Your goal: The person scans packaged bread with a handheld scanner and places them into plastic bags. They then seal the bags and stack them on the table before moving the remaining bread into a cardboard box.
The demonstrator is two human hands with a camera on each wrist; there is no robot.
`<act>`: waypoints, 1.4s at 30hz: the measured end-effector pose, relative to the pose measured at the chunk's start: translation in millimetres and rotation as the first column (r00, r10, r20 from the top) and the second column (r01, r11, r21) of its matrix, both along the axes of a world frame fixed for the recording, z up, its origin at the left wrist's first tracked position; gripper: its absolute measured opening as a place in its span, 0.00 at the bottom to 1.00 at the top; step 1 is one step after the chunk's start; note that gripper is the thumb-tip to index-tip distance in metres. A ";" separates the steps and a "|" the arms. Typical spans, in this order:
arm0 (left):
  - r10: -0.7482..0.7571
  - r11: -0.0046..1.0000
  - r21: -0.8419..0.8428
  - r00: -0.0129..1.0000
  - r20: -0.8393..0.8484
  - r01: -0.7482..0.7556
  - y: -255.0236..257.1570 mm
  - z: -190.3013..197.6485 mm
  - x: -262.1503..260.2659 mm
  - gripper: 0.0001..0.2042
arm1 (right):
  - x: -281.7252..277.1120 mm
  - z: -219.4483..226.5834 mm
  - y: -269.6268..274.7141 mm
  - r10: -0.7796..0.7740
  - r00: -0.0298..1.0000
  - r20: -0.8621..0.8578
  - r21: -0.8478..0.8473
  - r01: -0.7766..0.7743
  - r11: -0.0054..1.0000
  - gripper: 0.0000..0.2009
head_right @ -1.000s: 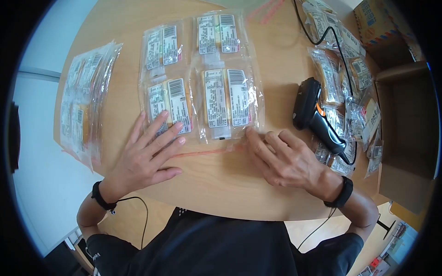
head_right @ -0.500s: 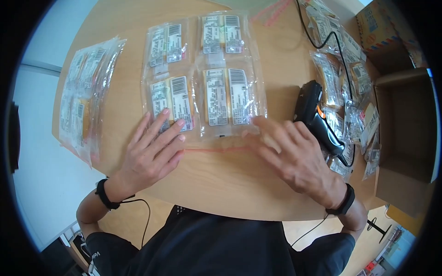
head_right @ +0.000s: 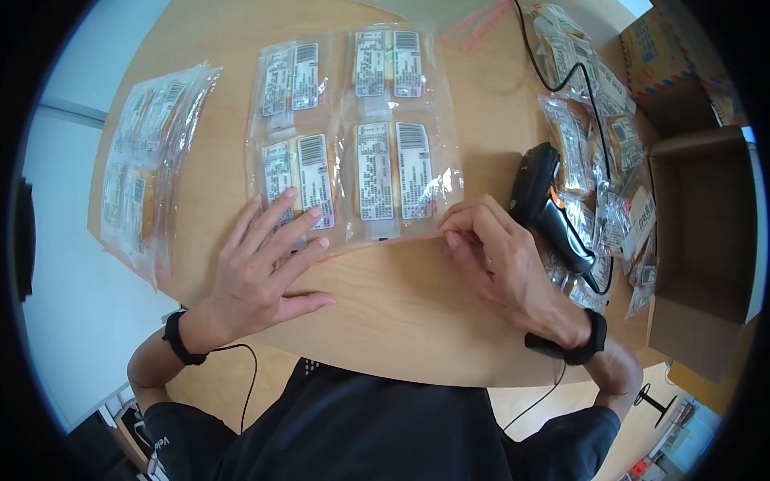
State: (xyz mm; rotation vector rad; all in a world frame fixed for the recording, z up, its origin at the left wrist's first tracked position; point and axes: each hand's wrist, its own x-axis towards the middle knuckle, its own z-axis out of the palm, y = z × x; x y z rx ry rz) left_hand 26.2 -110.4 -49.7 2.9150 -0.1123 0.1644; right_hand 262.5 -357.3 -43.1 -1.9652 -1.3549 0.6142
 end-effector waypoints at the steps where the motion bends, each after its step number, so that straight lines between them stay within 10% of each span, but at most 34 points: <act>1: 0.018 1.000 -0.023 1.000 0.015 -0.017 0.4 -1.6 0.6 0.25 | -0.6 -1.1 0.9 -0.041 0.997 -0.065 0.037 0.043 0.998 0.06; 3: 0.033 0.999 -0.044 0.999 0.019 -0.032 3.7 -6.8 -1.8 0.22 | -5.7 -4.4 1.3 -0.080 0.987 -0.142 0.073 0.091 0.993 0.06; 5: 0.141 0.976 -0.190 0.973 0.180 -0.106 10.1 -14.3 -3.4 0.20 | -8.5 -6.6 3.2 -0.237 0.782 -0.576 0.054 0.325 0.944 0.06; 9: 0.373 0.839 -0.477 0.916 0.149 -0.263 15.9 -21.6 -19.9 0.13 | -13.6 -7.8 -0.1 -0.235 0.760 -0.607 0.068 0.344 0.937 0.07; 11: 0.576 0.501 -0.788 0.817 -0.006 -0.358 17.8 -26.5 -23.6 0.10 | -19.1 -3.6 4.2 -0.261 0.757 -0.599 0.058 0.365 0.929 0.08; 12: 0.580 0.501 -0.786 0.815 -0.006 -0.362 18.2 -23.5 -23.4 0.10 | -21.9 -1.9 7.0 -0.292 0.755 -0.588 0.039 0.387 0.921 0.08; 14: 0.624 -0.069 -0.951 0.730 -0.277 -0.302 18.6 -12.3 -20.2 0.10 | -28.6 -2.3 13.8 -0.322 0.671 -0.668 0.028 0.455 0.890 0.09; 17: 0.498 -0.317 -0.866 0.709 -0.500 -0.388 23.8 0.3 -14.1 0.08 | -24.6 -4.9 14.7 -0.344 0.513 -0.786 -0.052 0.500 0.865 0.08; 30: 0.545 -0.343 -0.830 0.627 -0.557 -0.440 33.5 -5.8 -13.3 0.18 | -29.4 -17.7 23.6 -0.269 0.385 -0.883 -0.093 0.419 0.903 0.04; 35: 0.471 -0.716 -0.697 0.711 -0.522 -0.038 16.4 -11.1 -17.7 0.12 | -47.8 -2.0 25.2 -0.277 0.313 -0.908 -0.135 0.408 0.903 0.11; 38: 0.295 -0.758 -0.644 0.830 -0.474 -0.099 -4.5 -17.8 -15.9 0.15 | -60.5 9.5 26.1 -0.304 0.246 -0.920 -0.207 0.353 0.912 0.08; 39: 0.298 -0.757 -0.648 0.836 -0.460 -0.086 -8.9 -16.0 -17.5 0.15 | -56.4 15.9 25.8 -0.301 0.262 -0.917 -0.199 0.354 0.914 0.08; 42: 0.309 -0.699 -0.683 0.771 -0.557 -0.213 -7.0 -7.1 -21.2 0.17 | -31.4 54.2 32.5 0.021 0.884 -0.466 -0.268 -0.164 0.949 0.10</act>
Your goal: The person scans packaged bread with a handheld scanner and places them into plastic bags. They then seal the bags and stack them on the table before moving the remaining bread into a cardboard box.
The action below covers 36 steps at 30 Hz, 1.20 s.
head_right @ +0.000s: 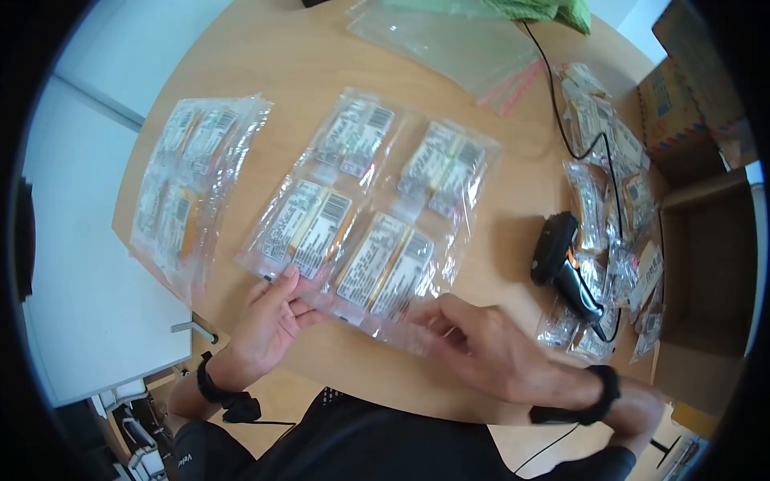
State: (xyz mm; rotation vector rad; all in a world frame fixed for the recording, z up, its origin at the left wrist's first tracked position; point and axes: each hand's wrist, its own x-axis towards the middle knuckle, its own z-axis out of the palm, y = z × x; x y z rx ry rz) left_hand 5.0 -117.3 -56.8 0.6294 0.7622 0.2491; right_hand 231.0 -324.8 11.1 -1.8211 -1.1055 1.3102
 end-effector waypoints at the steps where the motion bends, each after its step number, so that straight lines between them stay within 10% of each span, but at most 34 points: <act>1: -0.006 0.999 0.040 0.997 -0.083 0.010 2.1 2.7 -1.8 0.17 | 11.7 -0.4 4.8 0.009 0.937 0.350 0.136 -0.060 0.989 0.09; 3: 0.050 0.994 0.106 0.983 -0.178 -0.031 6.3 7.6 -10.9 0.16 | 45.2 -6.8 30.6 -0.008 0.520 0.854 0.165 -0.256 0.953 0.08; 6: -0.020 0.986 0.160 0.988 -0.156 0.046 13.9 -0.7 -12.4 0.17 | 109.4 -37.2 95.9 -0.282 0.424 0.861 0.407 -0.239 0.882 0.11; 9: 0.003 0.976 0.217 0.991 -0.134 0.026 12.0 9.4 -6.8 0.17 | 186.4 -72.1 121.7 0.015 0.413 0.910 0.143 -0.348 0.926 0.12; 11: 0.000 0.967 0.251 0.988 -0.154 0.039 17.8 19.4 -4.0 0.17 | 187.6 -65.3 129.2 -0.004 0.888 0.460 0.060 -0.027 0.998 0.10; 15: -0.079 0.933 0.332 0.978 -0.191 0.140 35.0 29.3 -4.7 0.17 | 176.2 -54.0 127.7 -0.074 0.930 0.359 -0.003 0.080 0.997 0.09; 18: -0.028 0.901 0.424 0.986 -0.162 0.095 56.6 61.0 -18.3 0.16 | 159.6 -26.8 136.0 -0.287 0.891 0.351 0.338 0.165 0.926 0.09; 26: 0.412 0.600 0.766 0.910 -0.050 -0.230 172.9 113.6 -138.0 0.11 | 56.0 23.0 346.7 -0.156 0.976 0.151 0.799 -0.028 0.601 0.09; 36: 0.513 0.679 0.704 0.820 -0.254 -0.206 215.3 34.3 -185.3 0.08 | 4.5 -50.3 431.7 -0.233 0.942 0.240 0.628 0.033 0.777 0.07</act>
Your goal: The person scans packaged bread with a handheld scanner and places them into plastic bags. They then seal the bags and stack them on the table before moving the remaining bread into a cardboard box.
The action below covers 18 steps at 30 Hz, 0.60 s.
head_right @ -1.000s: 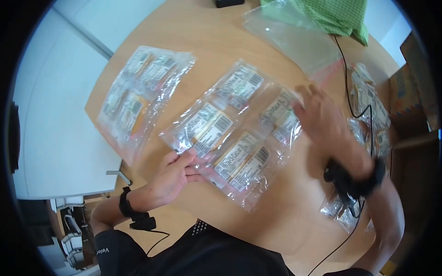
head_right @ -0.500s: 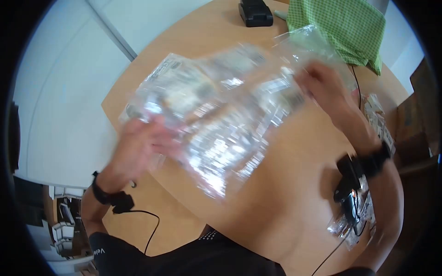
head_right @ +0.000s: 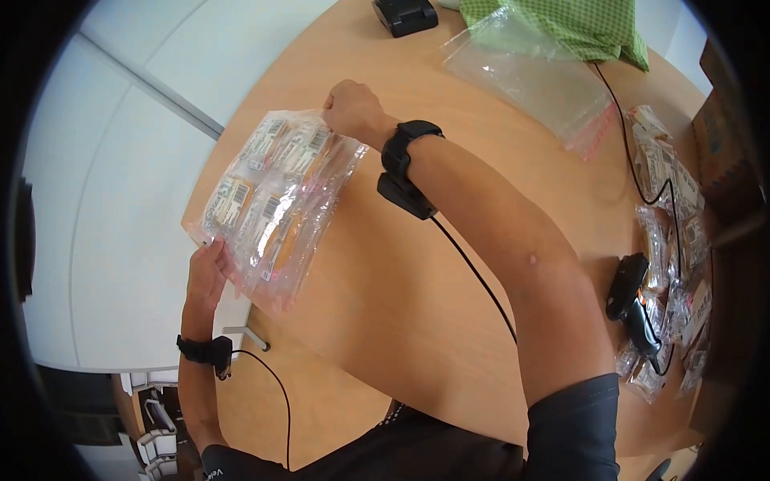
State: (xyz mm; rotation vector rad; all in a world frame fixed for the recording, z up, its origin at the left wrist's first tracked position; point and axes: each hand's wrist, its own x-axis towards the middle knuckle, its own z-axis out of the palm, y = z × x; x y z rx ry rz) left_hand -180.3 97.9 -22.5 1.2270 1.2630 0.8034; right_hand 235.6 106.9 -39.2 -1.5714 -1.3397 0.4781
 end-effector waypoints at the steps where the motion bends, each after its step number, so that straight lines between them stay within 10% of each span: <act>1: -0.014 1.000 -0.002 1.000 -0.009 0.014 1.1 -2.5 -0.9 0.09 | 2.5 1.1 -4.2 0.023 0.999 -0.028 -0.009 -0.023 1.000 0.08; 7: 0.139 0.983 0.155 0.942 -0.307 -0.095 -20.7 -2.6 -13.1 0.18 | 22.3 10.1 -44.9 -0.101 0.878 0.467 -0.049 0.140 0.989 0.11; 10: 0.381 0.818 0.552 0.874 -0.303 -0.165 -28.5 -4.5 -28.3 0.24 | 84.8 34.4 -134.6 0.082 0.496 0.864 -0.144 0.088 0.986 0.11; 12: 0.340 0.750 0.653 0.909 -0.241 -0.107 -77.8 32.7 5.3 0.25 | 149.2 6.0 -182.3 -0.117 0.196 0.973 0.087 0.155 0.984 0.11; 15: -0.048 0.662 0.662 0.902 -0.430 0.351 -134.6 44.2 50.8 0.21 | 226.9 -31.7 -231.4 -0.235 -0.062 0.970 0.237 0.030 0.971 0.10; 18: -0.346 0.297 0.573 0.645 -0.681 0.764 -170.0 66.4 108.4 0.20 | 232.1 -29.0 -256.6 0.132 0.192 0.972 -0.211 0.483 0.850 0.07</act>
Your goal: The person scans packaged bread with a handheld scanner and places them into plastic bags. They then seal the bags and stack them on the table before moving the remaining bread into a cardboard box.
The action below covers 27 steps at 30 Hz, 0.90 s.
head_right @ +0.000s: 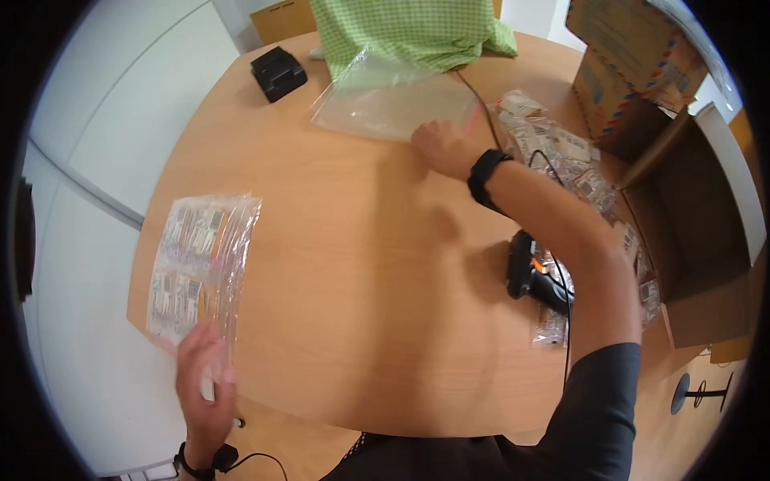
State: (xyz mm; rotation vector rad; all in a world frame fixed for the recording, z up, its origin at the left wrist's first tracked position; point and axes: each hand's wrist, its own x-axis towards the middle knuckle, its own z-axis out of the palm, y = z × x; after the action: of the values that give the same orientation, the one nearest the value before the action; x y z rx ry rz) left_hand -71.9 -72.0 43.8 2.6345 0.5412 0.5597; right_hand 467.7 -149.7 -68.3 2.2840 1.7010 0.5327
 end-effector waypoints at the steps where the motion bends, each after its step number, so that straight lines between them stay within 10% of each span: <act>1: -0.018 1.000 0.000 1.000 0.007 0.018 -6.3 3.8 16.0 0.20 | -9.4 4.7 -0.7 0.038 0.996 -0.086 0.030 -0.036 0.999 0.07; 6: -0.324 0.944 -0.087 0.944 -0.063 0.318 -10.6 17.7 117.0 0.18 | -113.5 13.0 -9.6 0.157 0.934 -0.320 0.014 -0.161 0.987 0.06; 9: -0.354 0.934 -0.044 0.935 0.028 0.355 5.9 -1.8 207.1 0.18 | -152.6 32.5 -34.8 0.438 0.777 -0.452 0.176 -0.403 0.898 0.05; 12: -0.359 0.865 -0.400 0.930 -0.075 0.302 28.6 -27.8 290.7 0.25 | -186.0 35.5 -55.9 0.453 0.872 -0.184 0.351 -0.373 0.859 0.02; 14: -0.360 0.880 -0.384 0.920 -0.157 0.278 12.6 -39.8 316.6 0.26 | -216.5 56.1 -83.6 0.391 0.852 -0.349 0.203 -0.339 0.919 0.06; 20: -0.536 0.813 0.026 0.766 -0.355 0.581 -21.4 -89.5 296.1 0.30 | -277.9 99.6 -217.1 0.387 0.800 -0.458 0.239 -0.309 0.921 0.15; 24: -0.754 0.493 0.178 0.520 -0.402 0.852 -19.4 -92.6 265.9 0.34 | -220.1 87.5 -290.9 0.163 0.911 -0.380 0.336 -0.028 0.941 0.22; 27: -0.782 0.503 0.177 0.533 -0.322 0.846 -29.8 -84.6 248.4 0.30 | -195.8 79.3 -302.2 -0.093 0.867 -0.490 0.326 0.281 0.903 0.34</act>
State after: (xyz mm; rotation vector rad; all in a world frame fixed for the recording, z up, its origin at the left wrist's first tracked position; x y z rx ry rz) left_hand 176.5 -101.9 -40.7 2.8224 -0.8596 0.0468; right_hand 271.9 -451.9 11.1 3.0354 1.6377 0.3119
